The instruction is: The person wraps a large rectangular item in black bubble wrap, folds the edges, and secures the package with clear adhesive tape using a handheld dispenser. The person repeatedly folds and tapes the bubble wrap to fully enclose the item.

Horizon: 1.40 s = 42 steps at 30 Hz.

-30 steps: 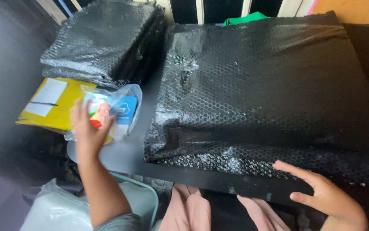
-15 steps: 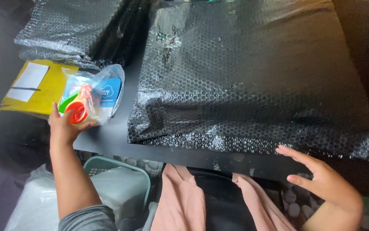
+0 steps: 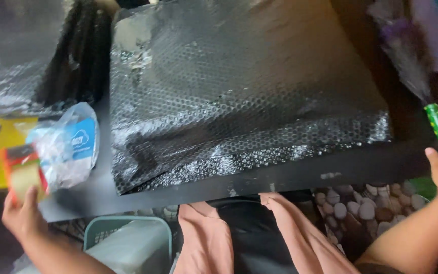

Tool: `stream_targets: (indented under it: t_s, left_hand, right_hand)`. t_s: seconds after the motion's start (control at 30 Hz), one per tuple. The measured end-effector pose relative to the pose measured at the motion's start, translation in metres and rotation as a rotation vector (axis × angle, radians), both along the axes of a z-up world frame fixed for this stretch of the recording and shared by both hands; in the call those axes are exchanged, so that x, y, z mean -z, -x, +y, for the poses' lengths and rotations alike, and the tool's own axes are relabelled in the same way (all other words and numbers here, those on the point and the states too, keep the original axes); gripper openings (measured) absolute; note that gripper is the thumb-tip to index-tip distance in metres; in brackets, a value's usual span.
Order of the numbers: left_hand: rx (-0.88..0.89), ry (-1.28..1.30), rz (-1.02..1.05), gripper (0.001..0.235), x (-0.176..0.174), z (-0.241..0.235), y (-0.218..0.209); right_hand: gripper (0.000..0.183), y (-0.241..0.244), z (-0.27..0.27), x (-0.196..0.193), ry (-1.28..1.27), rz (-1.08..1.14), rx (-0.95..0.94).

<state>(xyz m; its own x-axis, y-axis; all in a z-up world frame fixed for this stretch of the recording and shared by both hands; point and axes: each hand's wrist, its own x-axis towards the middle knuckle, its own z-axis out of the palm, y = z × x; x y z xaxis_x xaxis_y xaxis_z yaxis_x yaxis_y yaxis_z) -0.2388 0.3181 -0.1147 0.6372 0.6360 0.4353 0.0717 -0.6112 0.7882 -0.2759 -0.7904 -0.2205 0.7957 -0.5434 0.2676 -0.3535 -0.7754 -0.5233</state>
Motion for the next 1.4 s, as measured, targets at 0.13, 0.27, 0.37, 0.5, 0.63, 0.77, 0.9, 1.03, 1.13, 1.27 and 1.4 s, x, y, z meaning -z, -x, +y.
stream_targets:
  t_s: [0.13, 0.27, 0.37, 0.5, 0.63, 0.77, 0.9, 1.03, 1.13, 1.27, 1.4]
  left_hand:
    - [0.038, 0.487, -0.348, 0.039, -0.053, -0.096, 0.038]
    - [0.199, 0.296, -0.462, 0.067, -0.061, -0.158, 0.053]
    - [0.412, 0.551, -0.413, 0.091, -0.089, -0.251, 0.058]
    - [0.864, 1.061, -0.266, 0.115, -0.102, -0.343, 0.048]
    - [0.904, 2.575, 0.79, 0.033, -0.023, -0.395, -0.017]
    - [1.009, 2.348, 0.627, 0.032, 0.03, -0.424, 0.042]
    - [1.237, 1.756, 0.301, 0.057, 0.069, -0.442, 0.066]
    - [1.344, 1.589, 0.182, 0.065, 0.034, -0.453, 0.069]
    - [1.411, 1.657, 0.179, 0.06, 0.025, -0.46, 0.075]
    - [1.293, 1.535, 0.054, 0.044, 0.045, -0.456, 0.069]
    - [1.24, 1.09, -0.073, 0.059, 0.04, -0.455, 0.056]
  right_hand:
    - [0.036, -0.029, 0.021, -0.014, 0.217, -0.233, -0.062]
    - [0.047, -0.103, 0.04, -0.046, 0.28, -0.362, -0.114]
    - [0.05, -0.139, 0.051, -0.059, 0.195, -0.193, -0.189]
    - [0.017, -0.124, 0.143, -0.111, -0.02, -0.398, -0.312]
    - [0.015, -0.094, 0.296, -0.192, -0.394, -0.081, -0.899]
    - [0.029, -0.123, 0.339, -0.163, -0.199, 0.04, -0.898]
    - [0.035, -0.12, 0.346, -0.149, 0.145, 0.05, -0.867]
    - [0.039, -0.101, 0.378, -0.16, 0.257, 0.054, -0.913]
    - [0.061, -0.117, 0.385, -0.15, 0.229, 0.347, -0.99]
    - [0.049, -0.104, 0.376, -0.155, 0.078, 0.258, -0.989]
    - [0.048, -0.075, 0.369, -0.152, -0.736, -0.074, -1.084]
